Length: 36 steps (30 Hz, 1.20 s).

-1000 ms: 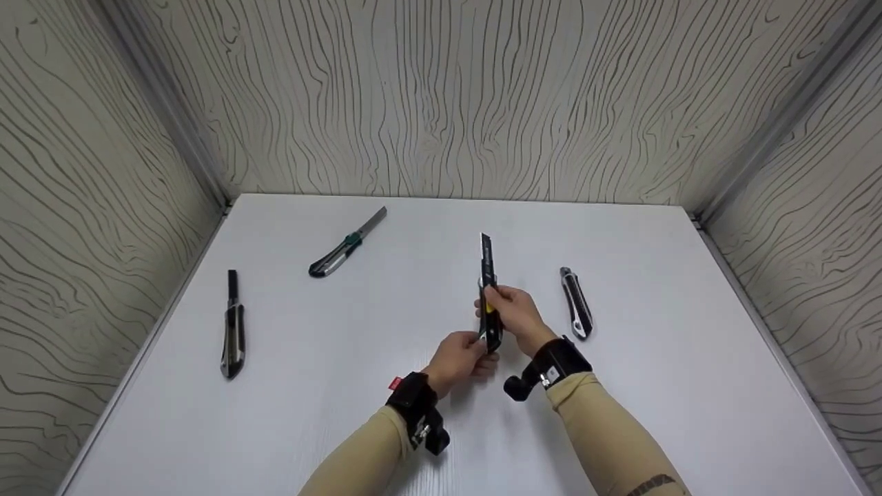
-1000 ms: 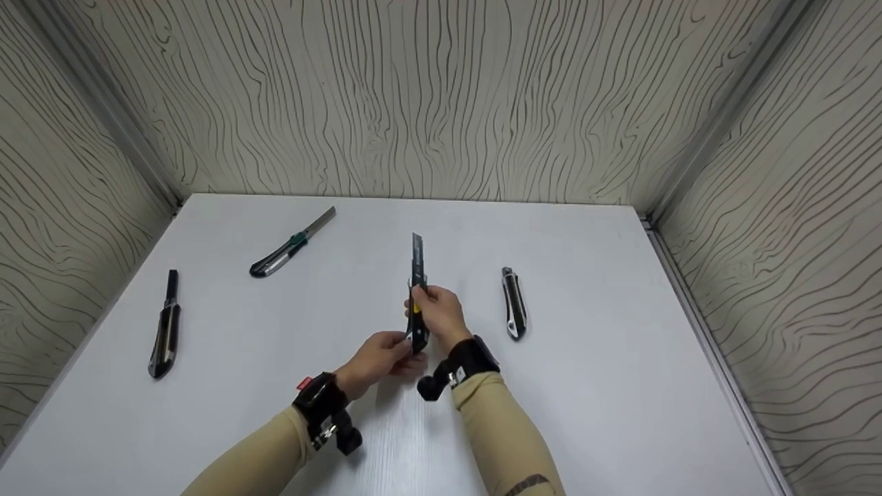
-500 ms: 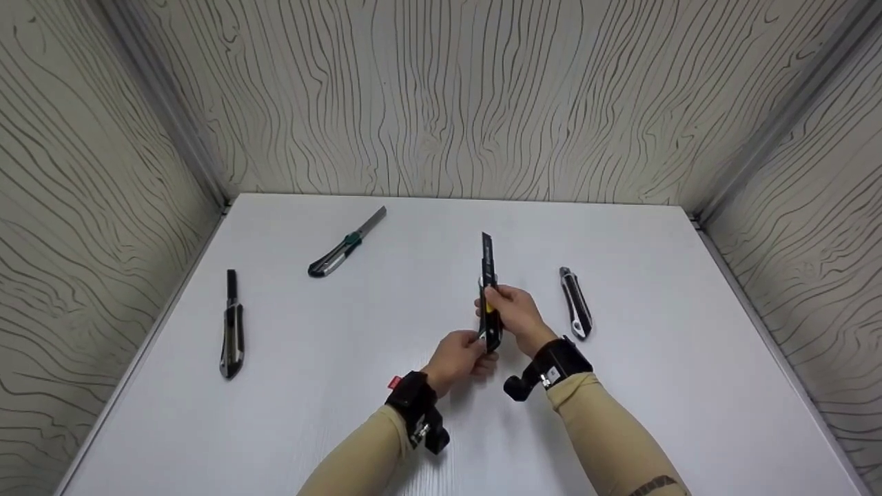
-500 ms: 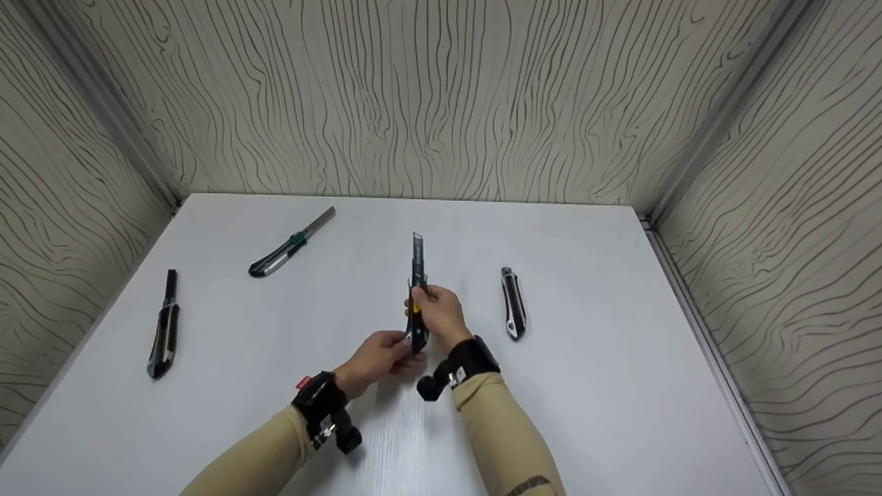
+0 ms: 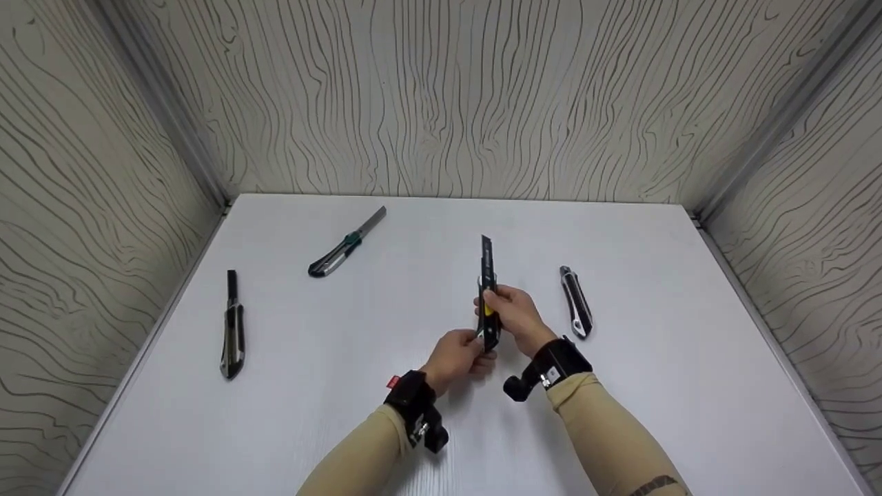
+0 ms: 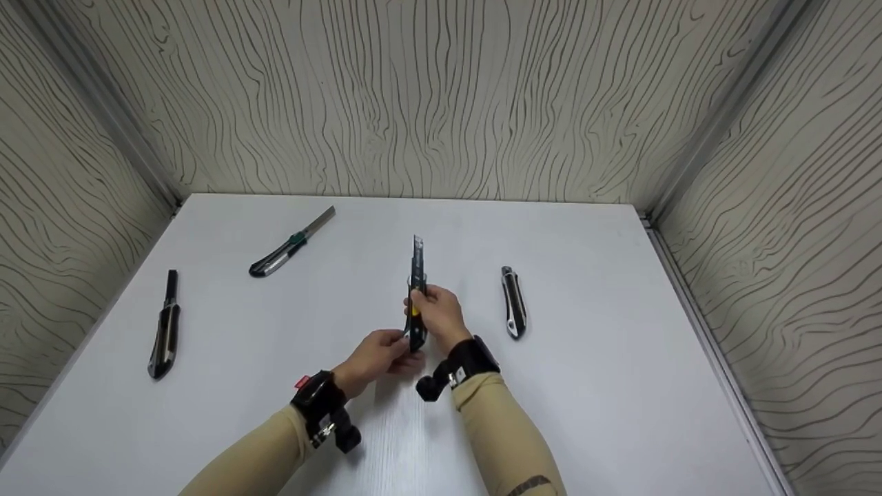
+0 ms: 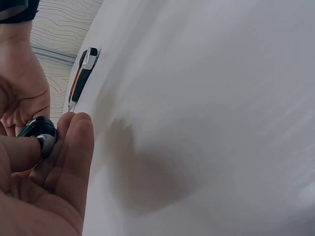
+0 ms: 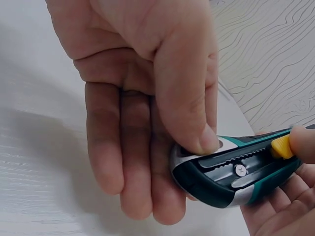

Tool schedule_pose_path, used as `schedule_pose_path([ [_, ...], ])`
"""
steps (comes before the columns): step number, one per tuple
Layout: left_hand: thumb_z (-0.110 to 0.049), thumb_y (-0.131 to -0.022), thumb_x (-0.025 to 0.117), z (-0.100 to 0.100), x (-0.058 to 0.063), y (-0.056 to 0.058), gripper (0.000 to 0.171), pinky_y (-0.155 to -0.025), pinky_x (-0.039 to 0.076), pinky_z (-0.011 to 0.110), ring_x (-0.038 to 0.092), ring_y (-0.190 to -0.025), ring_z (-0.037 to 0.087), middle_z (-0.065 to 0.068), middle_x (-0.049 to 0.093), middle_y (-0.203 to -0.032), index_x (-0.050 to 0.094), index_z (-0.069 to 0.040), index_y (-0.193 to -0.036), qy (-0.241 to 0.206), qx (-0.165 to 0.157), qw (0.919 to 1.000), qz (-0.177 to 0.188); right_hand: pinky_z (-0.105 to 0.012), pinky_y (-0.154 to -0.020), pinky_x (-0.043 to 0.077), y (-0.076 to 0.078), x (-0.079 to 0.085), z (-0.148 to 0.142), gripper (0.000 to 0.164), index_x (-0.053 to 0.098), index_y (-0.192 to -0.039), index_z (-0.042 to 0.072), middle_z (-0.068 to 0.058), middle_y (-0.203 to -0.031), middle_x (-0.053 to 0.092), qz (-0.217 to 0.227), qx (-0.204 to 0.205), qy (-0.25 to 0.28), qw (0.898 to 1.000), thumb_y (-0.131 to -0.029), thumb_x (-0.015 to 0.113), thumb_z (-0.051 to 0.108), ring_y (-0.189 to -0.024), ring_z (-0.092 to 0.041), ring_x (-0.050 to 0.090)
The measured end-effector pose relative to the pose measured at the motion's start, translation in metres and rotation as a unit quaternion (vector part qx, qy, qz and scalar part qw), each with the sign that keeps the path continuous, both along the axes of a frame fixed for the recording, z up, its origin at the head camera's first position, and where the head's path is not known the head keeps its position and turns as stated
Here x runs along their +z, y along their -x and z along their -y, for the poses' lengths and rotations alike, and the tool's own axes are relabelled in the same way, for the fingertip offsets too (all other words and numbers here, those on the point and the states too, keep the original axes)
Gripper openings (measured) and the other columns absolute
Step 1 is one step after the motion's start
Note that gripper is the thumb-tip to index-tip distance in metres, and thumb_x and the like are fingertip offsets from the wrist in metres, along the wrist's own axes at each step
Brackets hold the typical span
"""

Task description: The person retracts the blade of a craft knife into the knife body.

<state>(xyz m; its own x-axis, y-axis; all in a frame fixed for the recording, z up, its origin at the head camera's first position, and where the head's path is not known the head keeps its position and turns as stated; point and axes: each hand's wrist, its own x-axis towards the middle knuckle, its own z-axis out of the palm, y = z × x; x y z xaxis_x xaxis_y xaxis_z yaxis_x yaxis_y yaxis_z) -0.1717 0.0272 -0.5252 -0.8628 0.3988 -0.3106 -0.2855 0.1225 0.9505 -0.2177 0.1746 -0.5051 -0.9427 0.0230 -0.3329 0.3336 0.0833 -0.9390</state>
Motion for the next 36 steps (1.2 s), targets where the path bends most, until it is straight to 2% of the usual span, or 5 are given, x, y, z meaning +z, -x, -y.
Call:
schedule_pose_path([
  [11, -0.008, -0.101, 0.045, 0.0, -0.0005, -0.0016, 0.023, -0.074, 0.058, 0.037, 0.066, -0.076, 0.018, 0.022, 0.07, -0.098, 0.061, 0.007, -0.108, -0.01, 0.011, 0.9999, 0.0, -0.03, -0.087, 0.05, -0.0004, 0.001, -0.0007, 0.034, 0.057, -0.128, 0.001, -0.013, -0.118, 0.069, 0.004, 0.005, 0.002, 1.0, -0.101, 0.053, 0.021, -0.098, -0.016, 0.067],
  [18, -0.008, -0.101, 0.045, -0.0001, -0.0002, -0.002, 0.023, -0.076, 0.058, 0.037, 0.067, -0.077, 0.019, 0.018, 0.07, -0.095, 0.062, 0.005, -0.108, -0.003, 0.007, 1.0, -0.002, -0.033, -0.09, 0.049, 0.0005, 0.0006, 0.0001, 0.034, 0.056, -0.129, 0.002, -0.014, -0.119, 0.068, 0.008, 0.004, -0.005, 1.0, -0.101, 0.052, 0.02, -0.099, -0.016, 0.067],
  [24, -0.008, -0.101, 0.045, -0.0013, -0.0016, -0.0015, 0.024, -0.071, 0.056, 0.033, 0.064, -0.074, 0.017, 0.022, 0.07, -0.098, 0.061, 0.006, -0.109, -0.011, 0.009, 0.9999, 0.0, -0.038, -0.097, 0.048, -0.0006, 0.0007, 0.0, 0.036, 0.054, -0.132, 0.002, -0.016, -0.125, 0.066, 0.01, 0.002, -0.002, 1.0, -0.101, 0.052, 0.019, -0.106, -0.02, 0.067],
  [28, -0.009, -0.101, 0.045, -0.0009, -0.0014, -0.0013, 0.024, -0.071, 0.057, 0.033, 0.064, -0.074, 0.017, 0.022, 0.07, -0.098, 0.062, 0.006, -0.109, -0.001, 0.015, 0.9999, -0.002, -0.04, -0.103, 0.046, -0.0018, 0.0008, 0.0001, 0.037, 0.052, -0.134, 0.001, -0.018, -0.128, 0.063, 0.005, 0.008, 0.007, 1.0, -0.101, 0.052, 0.016, -0.112, -0.023, 0.065],
  [36, -0.011, -0.101, 0.045, 0.0011, -0.0001, -0.0009, 0.025, -0.073, 0.058, 0.034, 0.067, -0.077, 0.018, 0.018, 0.071, -0.096, 0.062, 0.004, -0.111, 0.004, 0.013, 0.9999, -0.001, -0.037, -0.1, 0.048, -0.0013, -0.0006, 0.0012, 0.039, 0.05, -0.136, 0.001, -0.018, -0.129, 0.063, 0.004, 0.01, 0.002, 1.0, -0.101, 0.051, 0.017, -0.109, -0.02, 0.066],
])
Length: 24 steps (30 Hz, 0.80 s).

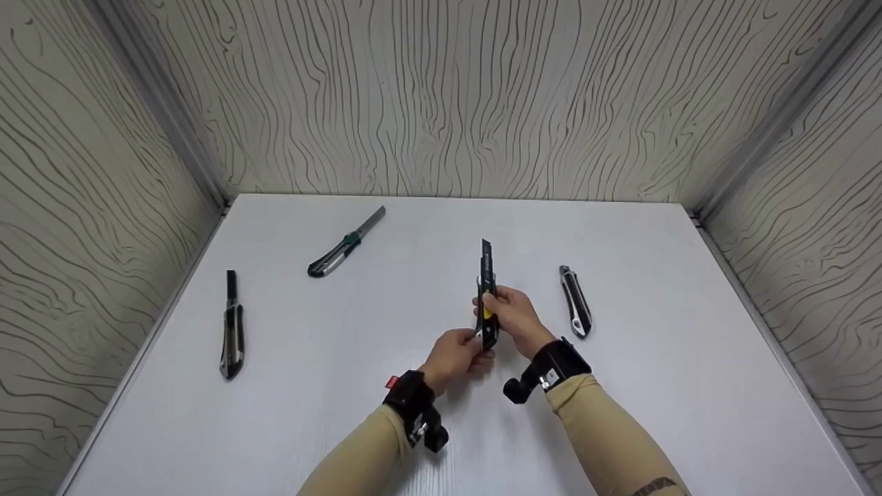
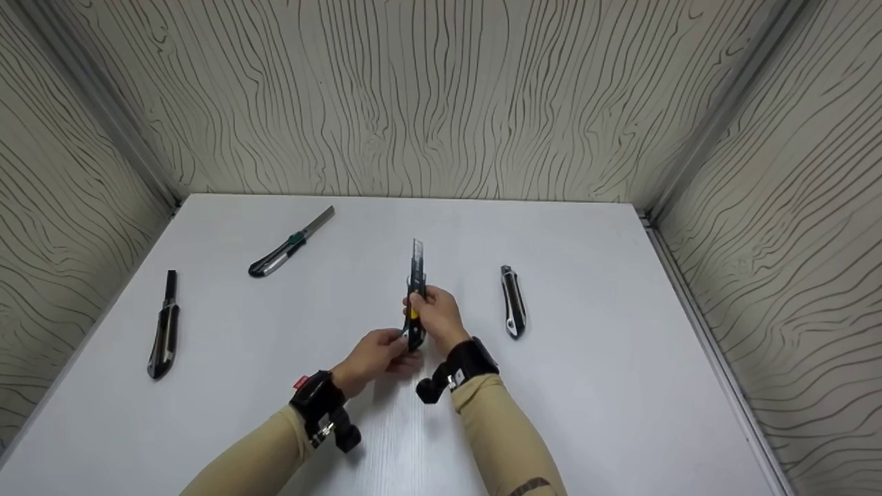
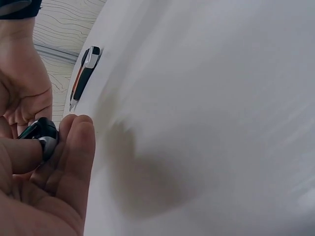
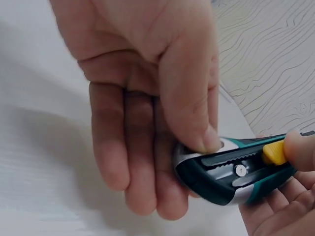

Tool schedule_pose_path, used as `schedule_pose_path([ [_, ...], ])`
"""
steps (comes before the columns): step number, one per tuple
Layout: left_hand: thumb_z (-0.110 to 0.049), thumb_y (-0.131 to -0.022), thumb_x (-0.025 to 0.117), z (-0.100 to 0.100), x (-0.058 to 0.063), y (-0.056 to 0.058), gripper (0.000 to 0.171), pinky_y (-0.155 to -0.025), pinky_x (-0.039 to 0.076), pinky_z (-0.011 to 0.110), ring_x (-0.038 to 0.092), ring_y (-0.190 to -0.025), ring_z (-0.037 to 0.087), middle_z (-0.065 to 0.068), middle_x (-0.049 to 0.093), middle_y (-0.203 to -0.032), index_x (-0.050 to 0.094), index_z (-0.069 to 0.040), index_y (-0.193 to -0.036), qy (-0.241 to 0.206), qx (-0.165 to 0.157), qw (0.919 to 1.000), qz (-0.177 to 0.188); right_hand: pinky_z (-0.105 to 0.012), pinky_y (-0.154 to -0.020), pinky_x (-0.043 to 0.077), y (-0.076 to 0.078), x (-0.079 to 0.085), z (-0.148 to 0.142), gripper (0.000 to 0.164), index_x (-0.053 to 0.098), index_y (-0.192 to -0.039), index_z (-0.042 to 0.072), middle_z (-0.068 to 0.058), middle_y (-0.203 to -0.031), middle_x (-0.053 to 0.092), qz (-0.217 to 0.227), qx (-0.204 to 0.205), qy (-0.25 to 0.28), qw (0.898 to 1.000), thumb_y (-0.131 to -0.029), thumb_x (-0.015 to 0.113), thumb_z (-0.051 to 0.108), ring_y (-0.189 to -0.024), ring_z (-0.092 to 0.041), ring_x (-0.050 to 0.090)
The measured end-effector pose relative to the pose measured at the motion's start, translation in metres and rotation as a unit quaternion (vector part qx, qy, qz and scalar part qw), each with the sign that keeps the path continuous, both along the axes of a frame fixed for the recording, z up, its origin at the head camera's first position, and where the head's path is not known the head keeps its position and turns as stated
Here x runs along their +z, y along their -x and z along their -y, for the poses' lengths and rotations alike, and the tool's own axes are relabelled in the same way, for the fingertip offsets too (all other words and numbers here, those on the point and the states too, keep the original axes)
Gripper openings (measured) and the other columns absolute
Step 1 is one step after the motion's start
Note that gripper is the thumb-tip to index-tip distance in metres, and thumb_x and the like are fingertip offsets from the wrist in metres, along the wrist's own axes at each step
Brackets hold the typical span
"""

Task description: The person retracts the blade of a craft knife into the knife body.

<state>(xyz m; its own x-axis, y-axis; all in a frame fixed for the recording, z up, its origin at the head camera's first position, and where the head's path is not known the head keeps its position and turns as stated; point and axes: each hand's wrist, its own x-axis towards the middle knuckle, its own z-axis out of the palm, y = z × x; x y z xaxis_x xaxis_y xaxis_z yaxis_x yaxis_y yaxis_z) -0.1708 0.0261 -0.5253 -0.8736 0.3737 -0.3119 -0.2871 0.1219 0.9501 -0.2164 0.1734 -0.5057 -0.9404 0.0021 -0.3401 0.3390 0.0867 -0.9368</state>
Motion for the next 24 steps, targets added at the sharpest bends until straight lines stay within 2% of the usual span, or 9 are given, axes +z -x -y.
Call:
schedule_pose_path([
  [7, -0.01, -0.101, 0.045, 0.0012, 0.0003, 0.0002, 0.025, -0.077, 0.058, 0.038, 0.066, -0.079, 0.019, 0.02, 0.07, -0.098, 0.062, 0.005, -0.111, -0.01, 0.004, 0.9999, -0.013, -0.034, -0.095, 0.05, -0.0009, -0.0013, -0.0035, 0.041, 0.051, -0.135, -0.001, -0.018, -0.128, 0.063, -0.011, 0.008, 0.016, 1.0, -0.102, 0.051, 0.023, -0.102, -0.017, 0.067],
  [11, -0.01, -0.101, 0.045, 0.0009, 0.0004, 0.0006, 0.024, -0.077, 0.058, 0.039, 0.067, -0.08, 0.02, 0.02, 0.07, -0.098, 0.062, 0.005, -0.111, -0.007, 0.0, 0.9998, -0.016, -0.032, -0.09, 0.051, -0.0017, -0.0003, -0.0042, 0.041, 0.055, -0.13, -0.001, -0.017, -0.123, 0.066, -0.003, 0.006, 0.014, 1.0, -0.101, 0.052, 0.027, -0.097, -0.015, 0.066],
  [19, -0.009, -0.101, 0.044, 0.0022, 0.0022, -0.0005, 0.025, -0.083, 0.057, 0.044, 0.069, -0.085, 0.025, 0.025, 0.069, -0.103, 0.062, 0.005, -0.112, -0.017, 0.002, 0.9998, -0.01, -0.03, -0.086, 0.051, -0.0028, 0.0006, -0.0038, 0.042, 0.06, -0.124, 0.0, -0.013, -0.115, 0.07, -0.004, 0.014, 0.004, 1.0, -0.099, 0.055, 0.033, -0.096, -0.017, 0.065],
  [24, -0.013, -0.101, 0.046, 0.0014, -0.0021, -0.0004, 0.027, -0.083, 0.058, 0.042, 0.07, -0.086, 0.023, 0.021, 0.07, -0.102, 0.062, 0.005, -0.113, -0.035, 0.005, 0.9993, 0.013, -0.03, -0.086, 0.051, -0.0021, 0.0015, -0.0029, 0.041, 0.061, -0.123, 0.002, -0.012, -0.115, 0.07, 0.0, 0.008, -0.008, 1.0, -0.099, 0.055, 0.034, -0.098, -0.017, 0.066],
])
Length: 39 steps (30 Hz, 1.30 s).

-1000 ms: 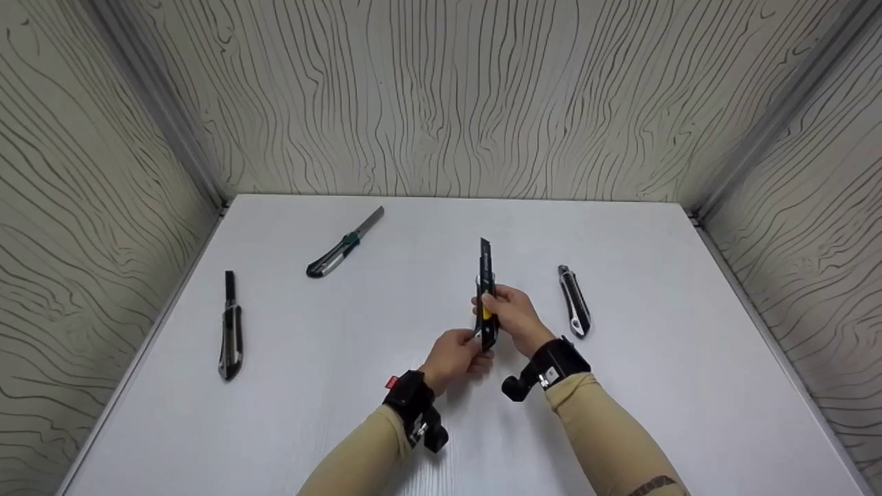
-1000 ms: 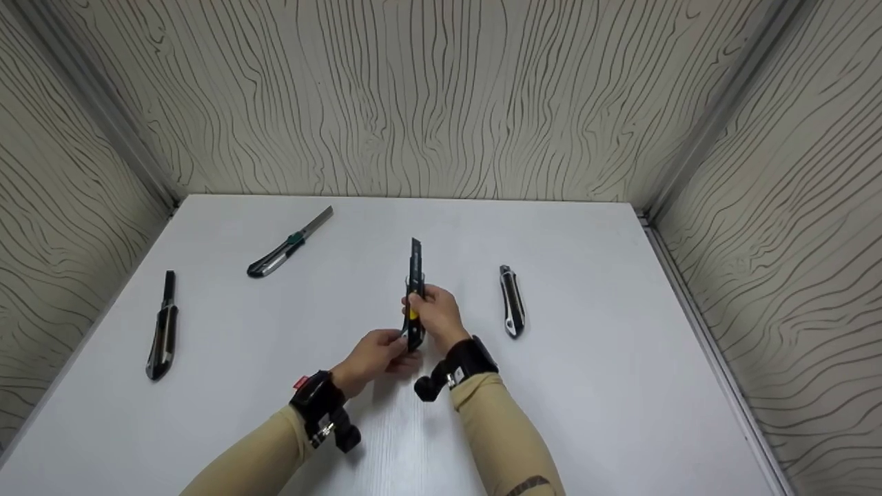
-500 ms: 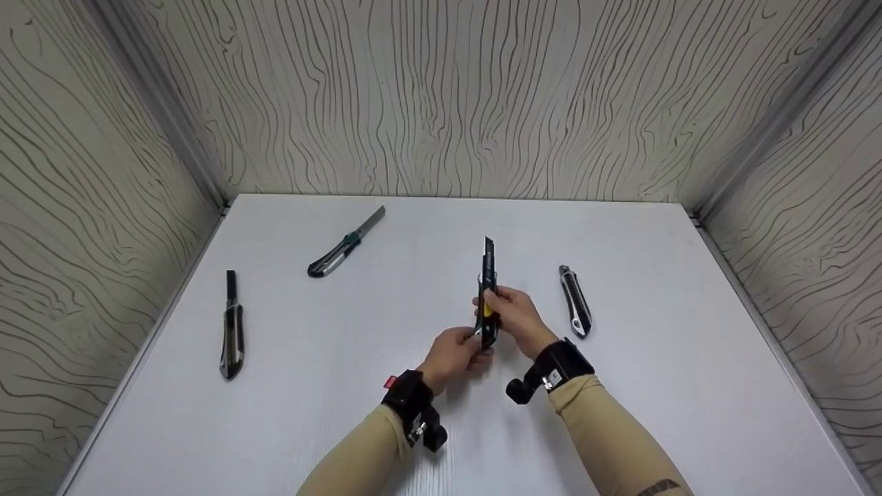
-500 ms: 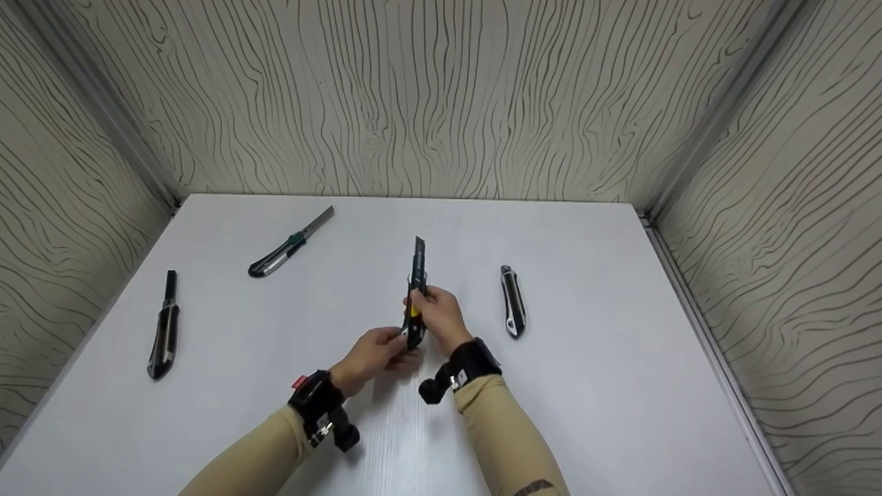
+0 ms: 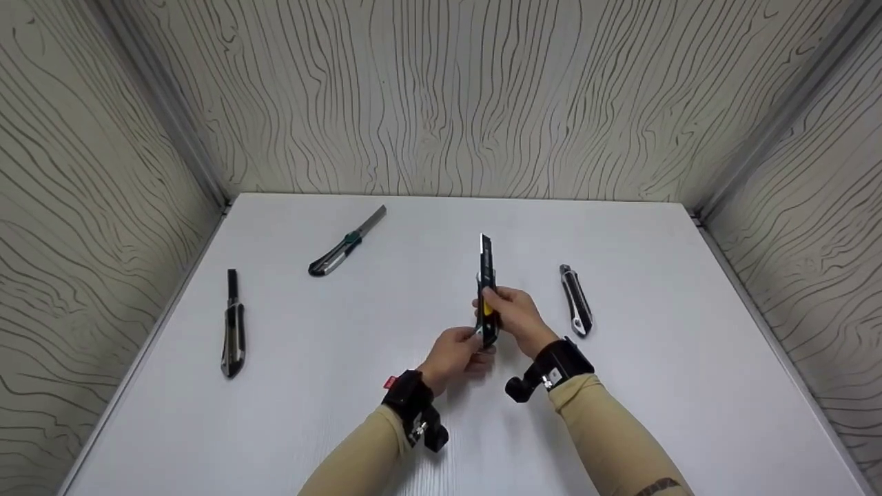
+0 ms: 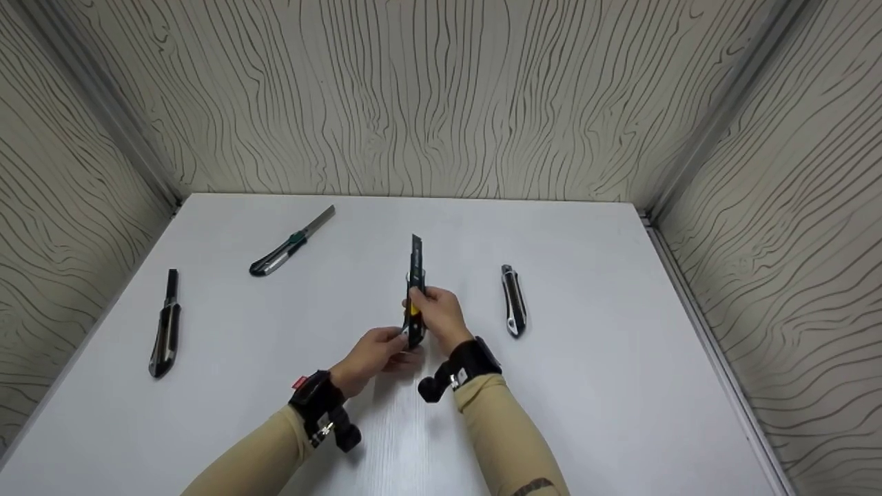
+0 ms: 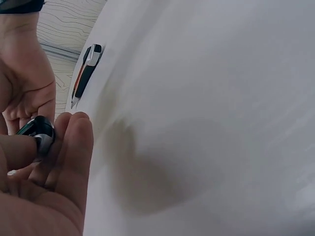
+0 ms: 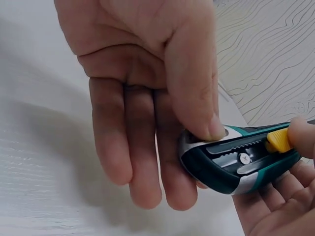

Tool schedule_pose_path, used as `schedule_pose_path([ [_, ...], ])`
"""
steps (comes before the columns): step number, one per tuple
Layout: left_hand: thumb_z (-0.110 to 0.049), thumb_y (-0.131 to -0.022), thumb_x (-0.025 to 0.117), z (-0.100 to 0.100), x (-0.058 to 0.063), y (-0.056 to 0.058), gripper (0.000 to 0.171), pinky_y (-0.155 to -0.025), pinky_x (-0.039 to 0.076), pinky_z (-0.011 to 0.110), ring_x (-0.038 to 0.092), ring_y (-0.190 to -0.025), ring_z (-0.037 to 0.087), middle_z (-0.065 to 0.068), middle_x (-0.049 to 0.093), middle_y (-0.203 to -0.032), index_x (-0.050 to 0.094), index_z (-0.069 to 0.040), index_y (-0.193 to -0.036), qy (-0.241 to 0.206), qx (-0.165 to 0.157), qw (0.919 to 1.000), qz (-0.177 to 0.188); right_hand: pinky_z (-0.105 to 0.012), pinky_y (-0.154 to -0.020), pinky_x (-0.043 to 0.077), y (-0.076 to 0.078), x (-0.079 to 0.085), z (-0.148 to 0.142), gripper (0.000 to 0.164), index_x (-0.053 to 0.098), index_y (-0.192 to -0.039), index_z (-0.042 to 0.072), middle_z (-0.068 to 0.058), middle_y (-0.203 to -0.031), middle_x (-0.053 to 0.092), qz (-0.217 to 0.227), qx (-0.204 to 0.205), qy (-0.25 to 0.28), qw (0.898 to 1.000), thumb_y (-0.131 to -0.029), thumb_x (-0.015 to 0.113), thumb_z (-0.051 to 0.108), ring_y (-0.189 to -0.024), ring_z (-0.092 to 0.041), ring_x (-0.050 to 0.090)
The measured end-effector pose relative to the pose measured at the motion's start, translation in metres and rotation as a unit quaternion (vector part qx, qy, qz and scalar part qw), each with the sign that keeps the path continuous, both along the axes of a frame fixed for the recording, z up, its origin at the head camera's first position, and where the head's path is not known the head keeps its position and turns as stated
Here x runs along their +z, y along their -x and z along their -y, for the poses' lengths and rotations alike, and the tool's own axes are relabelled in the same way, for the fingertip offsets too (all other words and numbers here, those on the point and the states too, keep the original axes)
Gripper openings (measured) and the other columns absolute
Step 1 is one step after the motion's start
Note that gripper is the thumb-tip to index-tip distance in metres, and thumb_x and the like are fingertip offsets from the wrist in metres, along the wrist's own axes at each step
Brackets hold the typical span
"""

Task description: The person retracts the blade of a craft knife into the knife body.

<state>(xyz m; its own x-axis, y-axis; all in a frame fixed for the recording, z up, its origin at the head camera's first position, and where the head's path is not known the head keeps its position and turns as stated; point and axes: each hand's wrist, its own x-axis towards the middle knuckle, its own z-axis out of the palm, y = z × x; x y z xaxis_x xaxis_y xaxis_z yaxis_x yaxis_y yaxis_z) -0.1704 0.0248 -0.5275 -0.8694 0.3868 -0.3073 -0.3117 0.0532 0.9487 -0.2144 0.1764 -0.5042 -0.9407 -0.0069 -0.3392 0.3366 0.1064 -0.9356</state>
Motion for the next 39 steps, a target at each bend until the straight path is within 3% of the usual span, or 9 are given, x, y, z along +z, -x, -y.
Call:
schedule_pose_path([
  [7, -0.017, -0.103, 0.043, -0.0002, -0.0014, 0.0, 0.031, -0.088, 0.057, 0.041, 0.07, -0.093, 0.025, 0.018, 0.069, -0.105, 0.06, 0.005, -0.116, -0.023, -0.015, 0.9992, 0.028, -0.034, -0.092, 0.05, 0.0001, 0.0004, 0.001, 0.04, 0.06, -0.126, 0.003, -0.012, -0.118, 0.069, 0.001, 0.0, -0.005, 1.0, -0.1, 0.054, 0.034, -0.101, -0.018, 0.066],
  [13, -0.018, -0.104, 0.043, -0.0015, -0.0018, -0.0005, 0.034, -0.089, 0.056, 0.043, 0.07, -0.1, 0.031, 0.024, 0.068, -0.111, 0.058, 0.007, -0.12, -0.035, -0.008, 0.999, 0.026, -0.035, -0.092, 0.05, -0.0006, 0.0016, 0.0015, 0.042, 0.058, -0.127, 0.002, -0.01, -0.117, 0.069, 0.0, 0.003, -0.006, 1.0, -0.1, 0.053, 0.034, -0.103, -0.019, 0.065],
  [27, -0.013, -0.104, 0.04, -0.0027, -0.0019, -0.0021, 0.033, -0.089, 0.056, 0.041, 0.07, -0.1, 0.031, 0.024, 0.069, -0.111, 0.057, 0.008, -0.123, -0.023, 0.004, 0.9997, 0.01, -0.032, -0.086, 0.049, -0.0014, 0.0024, 0.0042, 0.032, 0.062, -0.12, 0.003, -0.012, -0.116, 0.07, 0.0, -0.015, 0.003, 1.0, -0.1, 0.054, 0.026, -0.096, -0.015, 0.065],
  [39, -0.009, -0.104, 0.039, -0.0044, -0.0032, -0.0033, 0.031, -0.088, 0.057, 0.041, 0.07, -0.099, 0.032, 0.026, 0.068, -0.109, 0.057, 0.01, -0.121, -0.027, 0.01, 0.9996, 0.005, -0.033, -0.09, 0.049, -0.0002, -0.0018, 0.0032, 0.031, 0.06, -0.121, 0.0, -0.014, -0.117, 0.068, 0.002, -0.011, 0.017, 1.0, -0.099, 0.056, 0.021, -0.096, -0.016, 0.064],
])
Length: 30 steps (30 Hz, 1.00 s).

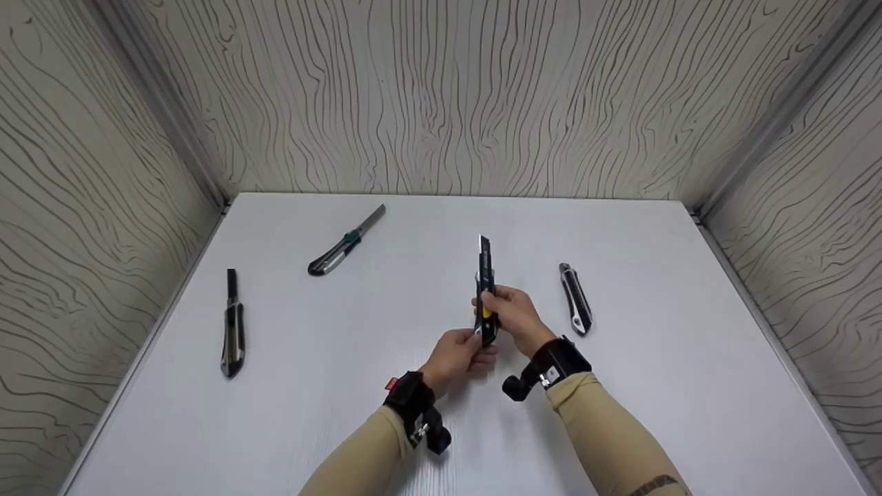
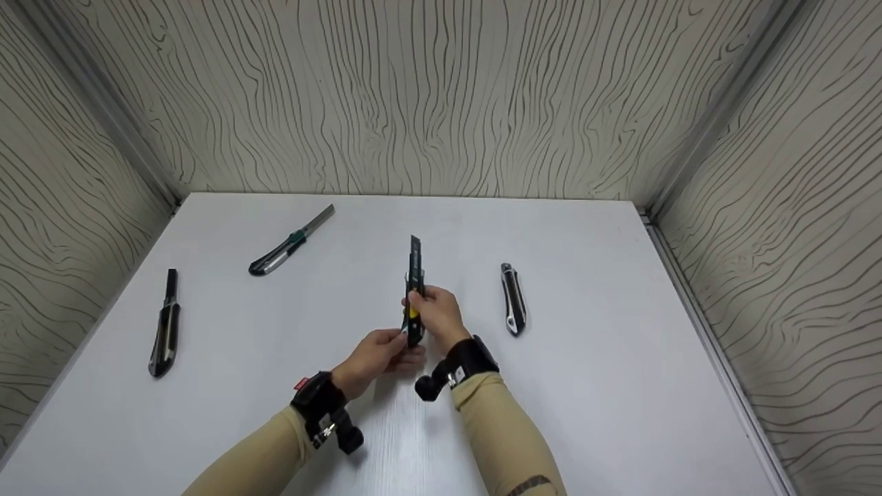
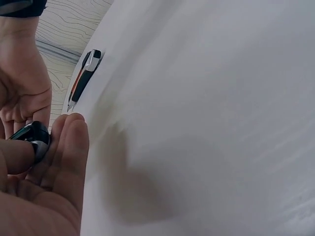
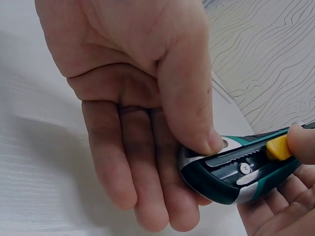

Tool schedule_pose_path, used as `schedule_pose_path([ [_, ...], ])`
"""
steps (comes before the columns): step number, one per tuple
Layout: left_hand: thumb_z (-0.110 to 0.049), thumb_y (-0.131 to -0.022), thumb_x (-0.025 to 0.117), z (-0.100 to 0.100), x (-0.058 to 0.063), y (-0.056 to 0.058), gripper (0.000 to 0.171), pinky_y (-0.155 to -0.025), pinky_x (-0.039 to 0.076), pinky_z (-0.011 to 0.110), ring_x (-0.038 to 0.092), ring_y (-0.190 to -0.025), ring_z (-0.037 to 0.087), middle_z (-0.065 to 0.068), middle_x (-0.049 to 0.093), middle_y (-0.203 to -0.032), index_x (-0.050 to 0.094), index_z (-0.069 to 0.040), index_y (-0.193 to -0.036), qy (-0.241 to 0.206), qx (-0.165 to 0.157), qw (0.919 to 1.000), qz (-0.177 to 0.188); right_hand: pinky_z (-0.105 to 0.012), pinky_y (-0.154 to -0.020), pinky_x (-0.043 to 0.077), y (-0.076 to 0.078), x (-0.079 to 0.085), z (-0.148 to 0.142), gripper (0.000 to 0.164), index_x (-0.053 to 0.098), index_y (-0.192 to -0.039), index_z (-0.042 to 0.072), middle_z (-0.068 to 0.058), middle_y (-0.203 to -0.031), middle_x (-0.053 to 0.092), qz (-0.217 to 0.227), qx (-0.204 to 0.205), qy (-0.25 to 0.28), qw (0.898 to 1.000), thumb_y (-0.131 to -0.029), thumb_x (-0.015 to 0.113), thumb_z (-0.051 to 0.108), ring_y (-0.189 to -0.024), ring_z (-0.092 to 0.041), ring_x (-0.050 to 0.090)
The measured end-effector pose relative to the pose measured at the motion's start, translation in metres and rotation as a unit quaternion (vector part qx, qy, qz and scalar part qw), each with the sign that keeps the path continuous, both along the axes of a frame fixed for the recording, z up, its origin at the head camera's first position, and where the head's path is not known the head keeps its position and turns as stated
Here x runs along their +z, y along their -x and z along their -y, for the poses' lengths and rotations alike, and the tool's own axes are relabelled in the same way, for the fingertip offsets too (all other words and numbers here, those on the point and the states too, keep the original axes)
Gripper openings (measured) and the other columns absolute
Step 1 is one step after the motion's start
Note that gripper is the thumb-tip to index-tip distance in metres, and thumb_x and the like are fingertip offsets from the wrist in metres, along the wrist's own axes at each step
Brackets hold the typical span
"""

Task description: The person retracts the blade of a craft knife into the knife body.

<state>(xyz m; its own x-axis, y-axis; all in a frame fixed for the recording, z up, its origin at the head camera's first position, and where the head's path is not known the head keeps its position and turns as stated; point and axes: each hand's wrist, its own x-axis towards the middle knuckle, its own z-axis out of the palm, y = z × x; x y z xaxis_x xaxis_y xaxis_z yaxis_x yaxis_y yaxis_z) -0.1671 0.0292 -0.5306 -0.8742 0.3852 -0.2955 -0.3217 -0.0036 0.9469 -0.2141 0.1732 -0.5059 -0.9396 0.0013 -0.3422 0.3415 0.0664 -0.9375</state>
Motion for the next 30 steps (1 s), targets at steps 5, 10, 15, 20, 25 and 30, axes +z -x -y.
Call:
schedule_pose_path([
  [5, -0.008, -0.103, 0.04, 0.0006, -0.0005, 0.0011, 0.031, -0.088, 0.057, 0.04, 0.07, -0.101, 0.035, 0.025, 0.069, -0.107, 0.057, 0.011, -0.121, 0.002, 0.005, 1.0, -0.003, -0.031, -0.088, 0.049, -0.0005, -0.0004, 0.0004, 0.031, 0.059, -0.122, -0.002, -0.014, -0.116, 0.068, -0.002, 0.004, 0.013, 1.0, -0.099, 0.056, 0.018, -0.094, -0.015, 0.063],
  [10, -0.008, -0.104, 0.039, 0.0008, 0.0, 0.0003, 0.031, -0.089, 0.057, 0.04, 0.069, -0.102, 0.035, 0.027, 0.069, -0.108, 0.057, 0.011, -0.12, 0.002, 0.004, 1.0, 0.0, -0.032, -0.09, 0.049, -0.0017, 0.0009, 0.0008, 0.032, 0.058, -0.124, -0.002, -0.015, -0.119, 0.067, -0.001, 0.005, 0.007, 1.0, -0.099, 0.055, 0.018, -0.094, -0.015, 0.064],
  [15, -0.007, -0.103, 0.038, 0.0008, -0.0001, -0.0009, 0.031, -0.088, 0.057, 0.041, 0.069, -0.101, 0.036, 0.029, 0.068, -0.11, 0.058, 0.011, -0.119, 0.002, 0.003, 1.0, -0.003, -0.037, -0.097, 0.048, -0.0023, 0.0007, 0.0006, 0.033, 0.056, -0.128, -0.002, -0.018, -0.125, 0.065, 0.0, 0.004, 0.003, 1.0, -0.099, 0.055, 0.017, -0.097, -0.015, 0.064],
  [20, -0.006, -0.103, 0.039, 0.0008, 0.0003, -0.0013, 0.03, -0.087, 0.057, 0.041, 0.07, -0.099, 0.034, 0.027, 0.069, -0.107, 0.059, 0.011, -0.117, 0.007, 0.004, 1.0, -0.005, -0.038, -0.098, 0.048, -0.0023, -0.0001, -0.0002, 0.035, 0.055, -0.13, -0.002, -0.019, -0.125, 0.065, 0.0, 0.006, 0.002, 1.0, -0.099, 0.055, 0.014, -0.099, -0.016, 0.064],
  [25, -0.008, -0.103, 0.04, 0.0011, 0.0004, -0.0016, 0.031, -0.086, 0.057, 0.041, 0.071, -0.097, 0.033, 0.028, 0.068, -0.108, 0.058, 0.011, -0.118, 0.007, 0.008, 0.9999, -0.005, -0.037, -0.096, 0.048, -0.0021, 0.0002, 0.0003, 0.035, 0.054, -0.131, -0.002, -0.018, -0.125, 0.065, -0.002, 0.009, 0.002, 1.0, -0.098, 0.054, 0.01, -0.1, -0.017, 0.065],
  [30, -0.009, -0.103, 0.039, 0.002, 0.002, -0.002, 0.032, -0.087, 0.057, 0.042, 0.07, -0.098, 0.033, 0.029, 0.068, -0.109, 0.058, 0.013, -0.119, 0.007, 0.005, 1.0, -0.004, -0.036, -0.096, 0.049, -0.0016, -0.0001, 0.0008, 0.035, 0.053, -0.132, -0.002, -0.019, -0.126, 0.064, -0.004, 0.014, 0.001, 1.0, -0.099, 0.053, 0.009, -0.101, -0.016, 0.064],
])
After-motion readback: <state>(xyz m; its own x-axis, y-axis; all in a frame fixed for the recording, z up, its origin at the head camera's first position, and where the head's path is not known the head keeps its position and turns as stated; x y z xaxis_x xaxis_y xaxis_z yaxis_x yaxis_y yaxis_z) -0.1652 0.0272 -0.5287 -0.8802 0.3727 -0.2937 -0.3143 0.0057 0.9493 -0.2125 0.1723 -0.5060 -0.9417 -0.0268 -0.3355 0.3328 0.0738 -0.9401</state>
